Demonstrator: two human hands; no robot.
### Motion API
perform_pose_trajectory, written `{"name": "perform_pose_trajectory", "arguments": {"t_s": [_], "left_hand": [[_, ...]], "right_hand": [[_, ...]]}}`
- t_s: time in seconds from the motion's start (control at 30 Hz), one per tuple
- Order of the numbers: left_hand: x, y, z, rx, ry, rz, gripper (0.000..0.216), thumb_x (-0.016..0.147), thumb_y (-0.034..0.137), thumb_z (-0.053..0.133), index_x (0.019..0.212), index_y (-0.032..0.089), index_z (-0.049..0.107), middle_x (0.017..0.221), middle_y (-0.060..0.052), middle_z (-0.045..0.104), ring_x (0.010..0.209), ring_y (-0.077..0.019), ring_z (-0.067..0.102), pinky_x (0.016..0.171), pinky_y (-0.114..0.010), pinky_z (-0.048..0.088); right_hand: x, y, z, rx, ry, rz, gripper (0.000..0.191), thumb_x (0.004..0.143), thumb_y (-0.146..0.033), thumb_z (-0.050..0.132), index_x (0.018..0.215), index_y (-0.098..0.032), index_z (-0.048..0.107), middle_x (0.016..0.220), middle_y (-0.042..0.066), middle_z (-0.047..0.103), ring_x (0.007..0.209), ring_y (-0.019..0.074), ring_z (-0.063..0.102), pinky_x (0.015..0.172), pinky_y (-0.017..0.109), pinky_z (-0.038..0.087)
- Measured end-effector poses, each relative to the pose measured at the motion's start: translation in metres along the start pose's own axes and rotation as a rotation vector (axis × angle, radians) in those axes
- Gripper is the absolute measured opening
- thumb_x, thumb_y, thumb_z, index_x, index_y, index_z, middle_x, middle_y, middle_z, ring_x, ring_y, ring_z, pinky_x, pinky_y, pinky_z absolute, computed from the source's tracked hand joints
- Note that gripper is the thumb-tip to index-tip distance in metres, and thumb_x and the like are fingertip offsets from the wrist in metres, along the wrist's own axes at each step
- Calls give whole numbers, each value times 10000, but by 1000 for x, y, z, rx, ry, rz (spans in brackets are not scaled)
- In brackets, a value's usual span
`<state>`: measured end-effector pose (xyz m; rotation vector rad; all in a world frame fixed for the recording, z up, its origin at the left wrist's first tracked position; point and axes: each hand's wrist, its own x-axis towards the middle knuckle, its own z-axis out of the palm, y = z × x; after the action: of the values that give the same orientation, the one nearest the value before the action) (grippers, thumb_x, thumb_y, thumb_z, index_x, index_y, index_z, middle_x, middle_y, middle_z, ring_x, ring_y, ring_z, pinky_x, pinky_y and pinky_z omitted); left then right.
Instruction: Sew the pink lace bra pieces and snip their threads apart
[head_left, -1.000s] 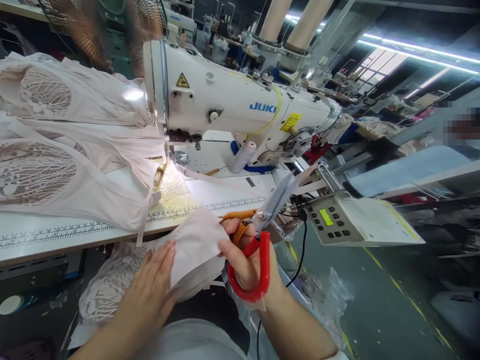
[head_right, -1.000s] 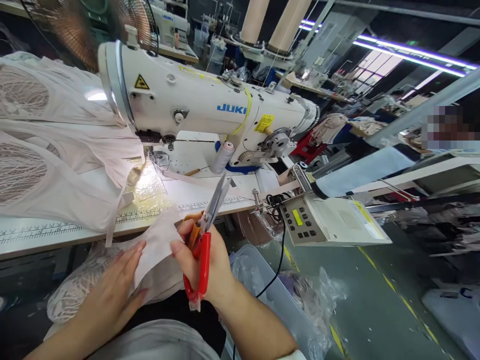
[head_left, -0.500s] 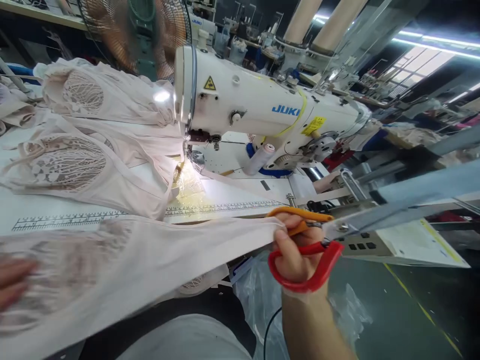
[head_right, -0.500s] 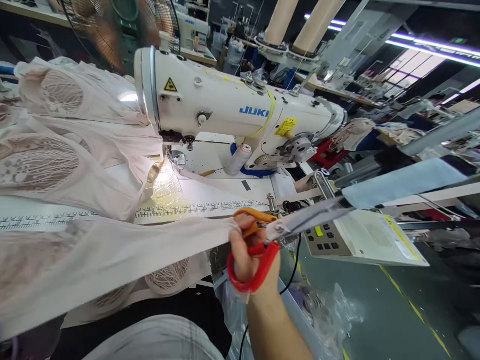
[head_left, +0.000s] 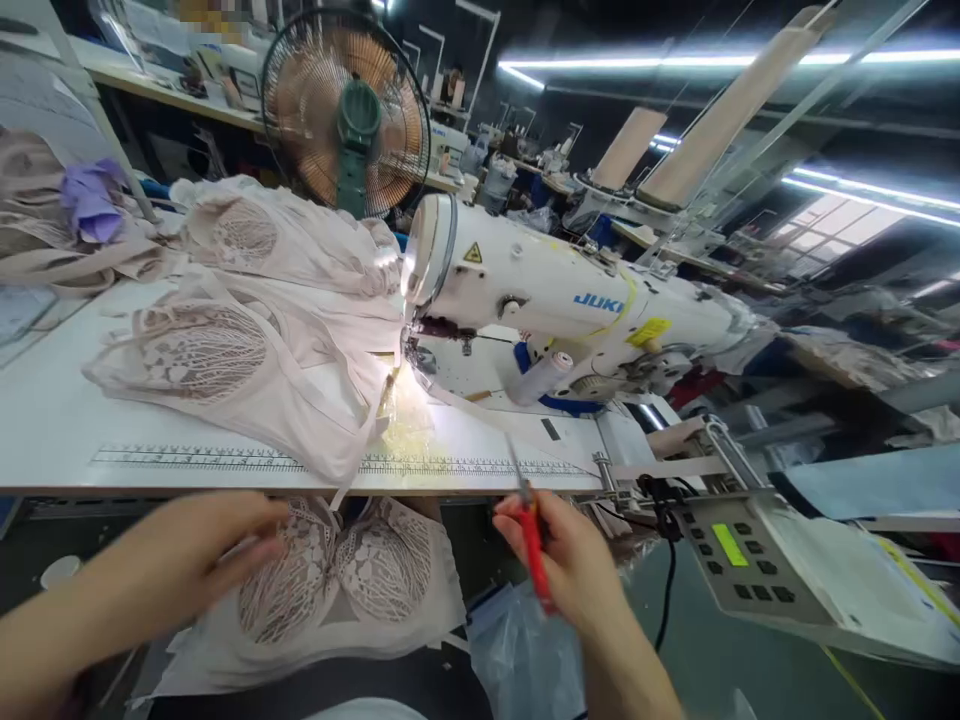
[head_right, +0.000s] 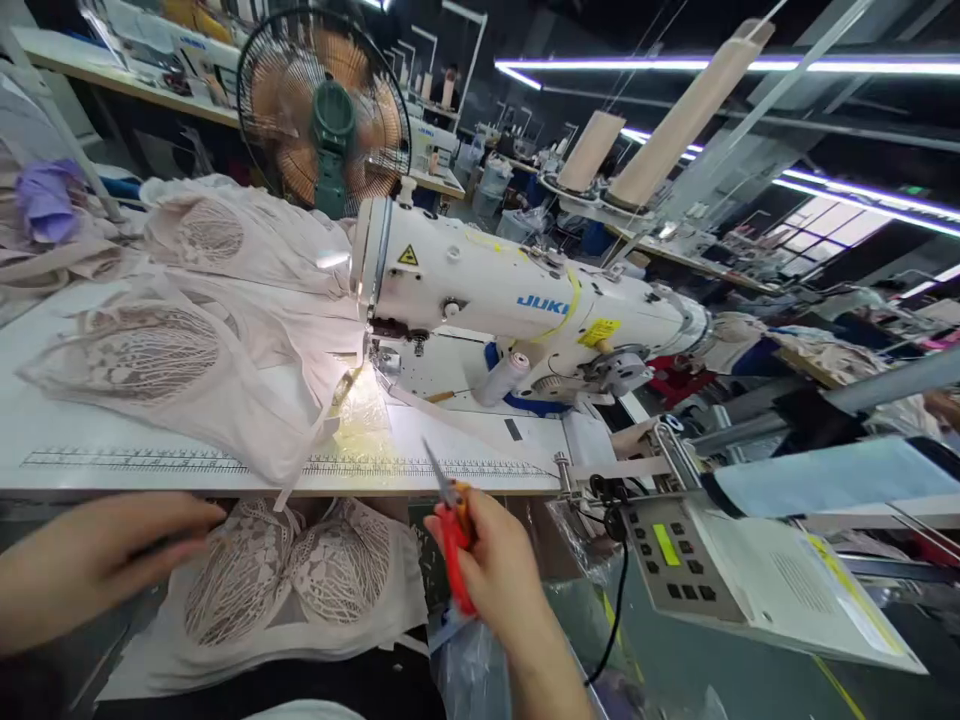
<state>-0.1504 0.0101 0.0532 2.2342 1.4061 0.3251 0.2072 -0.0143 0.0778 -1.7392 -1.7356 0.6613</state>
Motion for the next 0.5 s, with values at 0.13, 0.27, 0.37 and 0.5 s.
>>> {"name": "perform_pose_trajectory", "arguments": {"t_s": [0.13, 0.27, 0.37, 0.5], "left_hand": [[54, -18, -87, 119, 381, -300, 465, 866, 487, 402, 1055, 153, 664, 1041, -78, 689, 913, -238, 631, 803, -319, 495], [93, -44, -119, 153, 586, -494, 602, 936, 423, 321, 1267, -58, 465, 1267, -238, 543, 1171, -361, 515, 972, -497, 404], [103, -68, -121, 87, 663, -548, 501, 934, 374, 370, 1188, -24, 536, 1148, -168, 621, 1126, -353, 560, 961, -515, 417], [91, -91, -122, -54, 762, -505, 329, 913, 322, 470, 1067, 73, 620, 968, -23, 653, 1041, -287, 607, 957, -507, 430]], "right_hand": [[72, -52, 59, -75, -73, -142, 236, 813, -392, 600, 732, -209, 475, 751, 33, 605, 686, 189, 565, 610, 270, 398], [116, -88, 103, -103, -84, -105, 301, 686, -226, 711, 658, -214, 412, 701, 41, 561, 685, 212, 546, 585, 276, 350], [125, -95, 114, -31, -92, -126, 316, 652, -131, 668, 600, -222, 370, 594, -8, 484, 597, 174, 492, 543, 259, 326], [116, -86, 100, 144, -97, -153, 236, 750, -256, 583, 650, -221, 372, 586, -45, 445, 542, 125, 434, 508, 231, 347]]}}
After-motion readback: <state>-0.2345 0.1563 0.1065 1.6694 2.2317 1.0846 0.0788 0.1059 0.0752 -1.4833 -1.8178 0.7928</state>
